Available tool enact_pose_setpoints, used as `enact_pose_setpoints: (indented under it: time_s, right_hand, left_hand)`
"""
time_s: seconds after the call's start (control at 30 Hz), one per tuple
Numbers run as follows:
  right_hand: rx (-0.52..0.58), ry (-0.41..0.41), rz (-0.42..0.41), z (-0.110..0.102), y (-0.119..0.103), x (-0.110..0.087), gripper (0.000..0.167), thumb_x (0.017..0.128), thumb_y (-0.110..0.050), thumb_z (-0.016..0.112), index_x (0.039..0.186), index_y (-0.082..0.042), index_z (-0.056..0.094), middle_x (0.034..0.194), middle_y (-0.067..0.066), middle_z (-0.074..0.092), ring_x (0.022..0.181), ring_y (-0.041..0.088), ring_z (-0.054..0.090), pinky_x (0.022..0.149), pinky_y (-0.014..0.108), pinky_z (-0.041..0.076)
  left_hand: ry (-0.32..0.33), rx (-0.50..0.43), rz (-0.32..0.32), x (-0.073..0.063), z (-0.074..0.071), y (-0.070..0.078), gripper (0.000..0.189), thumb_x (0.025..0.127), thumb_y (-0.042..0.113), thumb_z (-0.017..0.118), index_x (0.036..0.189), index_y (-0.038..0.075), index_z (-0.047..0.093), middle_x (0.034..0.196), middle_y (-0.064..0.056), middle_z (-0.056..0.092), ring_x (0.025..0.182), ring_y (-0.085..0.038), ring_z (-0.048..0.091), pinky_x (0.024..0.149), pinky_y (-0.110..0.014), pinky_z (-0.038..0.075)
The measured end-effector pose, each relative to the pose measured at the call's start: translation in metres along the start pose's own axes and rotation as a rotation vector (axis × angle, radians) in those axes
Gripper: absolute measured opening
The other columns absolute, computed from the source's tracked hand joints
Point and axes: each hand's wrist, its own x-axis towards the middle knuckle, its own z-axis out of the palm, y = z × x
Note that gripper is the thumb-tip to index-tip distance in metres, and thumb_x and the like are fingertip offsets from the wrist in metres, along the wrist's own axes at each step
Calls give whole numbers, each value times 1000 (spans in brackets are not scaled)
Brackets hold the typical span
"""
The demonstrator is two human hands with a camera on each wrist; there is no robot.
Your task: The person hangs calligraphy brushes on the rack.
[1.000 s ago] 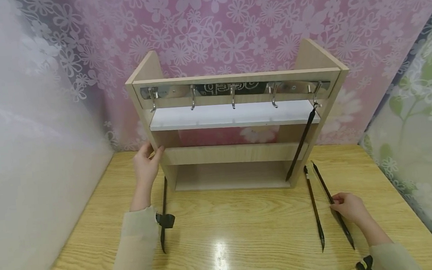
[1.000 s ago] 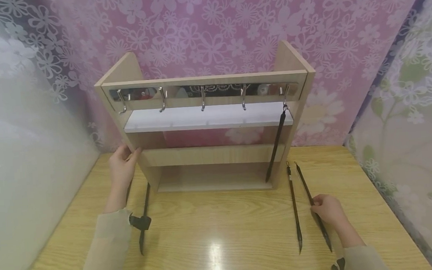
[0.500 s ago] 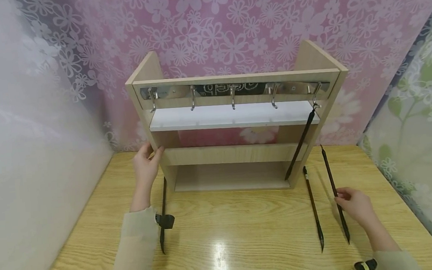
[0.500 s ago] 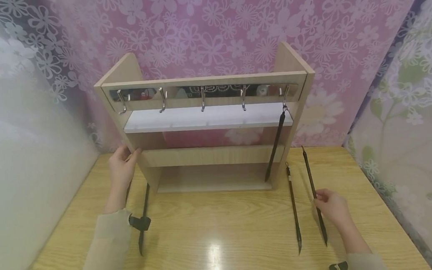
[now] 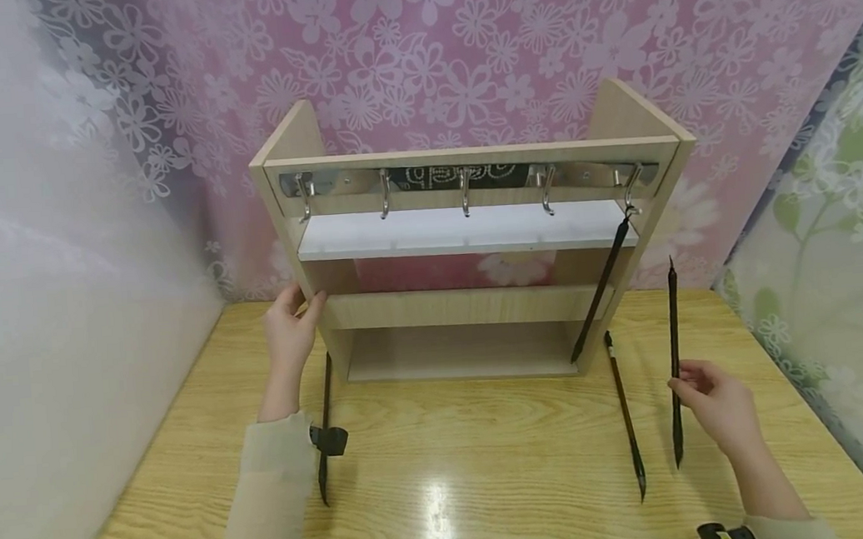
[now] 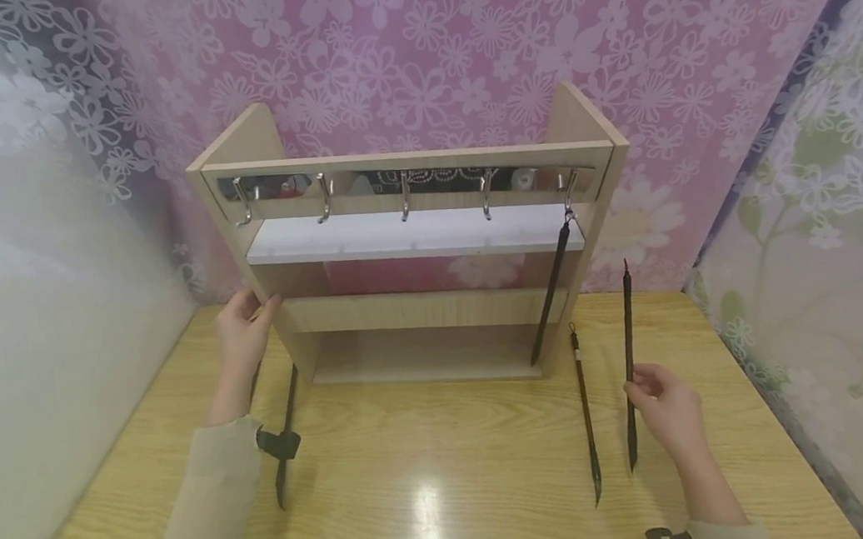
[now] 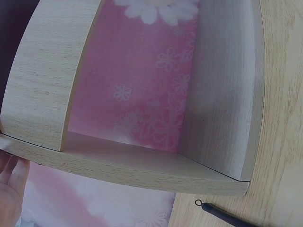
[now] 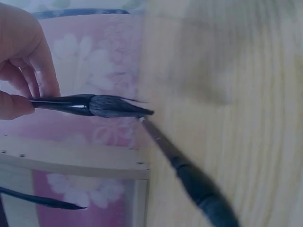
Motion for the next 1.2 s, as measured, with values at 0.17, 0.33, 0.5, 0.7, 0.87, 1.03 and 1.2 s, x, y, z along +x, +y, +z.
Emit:
enact_pose_setpoints:
  time_s: [0.17,0.33,0.5,0.7,0.87,1.03,1.2]
  right_hand:
    - [99,44,9,-3,-1,2,39,83,-28,61,110,0,55,88,6,60,69,-2,53,52,19,50]
    - [179,57,-53,-15,-36,-8,34,85,-21,60,107,4,55,85,-1,61,71,-4,55,56,12,49]
    - [236,81,-74,-22,-67,-16,19,84,-15,61,101,-6,58,83,-19,58,74,-6,56,62,8,48]
    - [282,97,-96,-25,-82,-19,17,83,-9,62,100,-10,59,86,-17,59,76,-5,56,64,9,48]
    - [302,113,-125,-25,-91,-19,19,81,-4,62,99,-11,60,86,-16,58,77,-4,56,63,9,48]
    - [306,114,-159,-23,-99,-20,22,80,-1,63,100,-10,60,88,-14,60,79,-4,57,64,9,48]
    - [294,102,-192,-20,-108,-22,22,80,-2,63,101,-8,61,88,-15,60,80,-4,56,64,8,48]
  left_hand:
    - [-3,-12,-8,4,0,-13,34,83,5,60,115,-5,54,111,-22,56,105,-29,53,81,-36,49]
    - [1,-16,-9,7,1,-24,35,83,7,61,116,-2,55,110,-20,57,105,-26,53,81,-34,49]
    - [0,-17,-3,5,0,-17,33,83,6,60,115,-4,55,110,-20,57,104,-26,54,80,-33,50]
    - [0,-11,-3,4,0,-18,35,83,6,61,116,-4,54,111,-21,57,105,-27,53,81,-35,49]
    - [1,-6,-13,6,0,-26,36,83,11,62,117,1,55,111,-17,58,105,-23,54,80,-31,50]
    - [4,-11,-8,7,0,-24,35,83,5,60,117,-3,54,111,-21,57,104,-27,54,79,-32,50]
    - [3,-6,-4,7,1,-25,35,83,5,61,117,-2,55,111,-20,57,104,-27,54,79,-33,50]
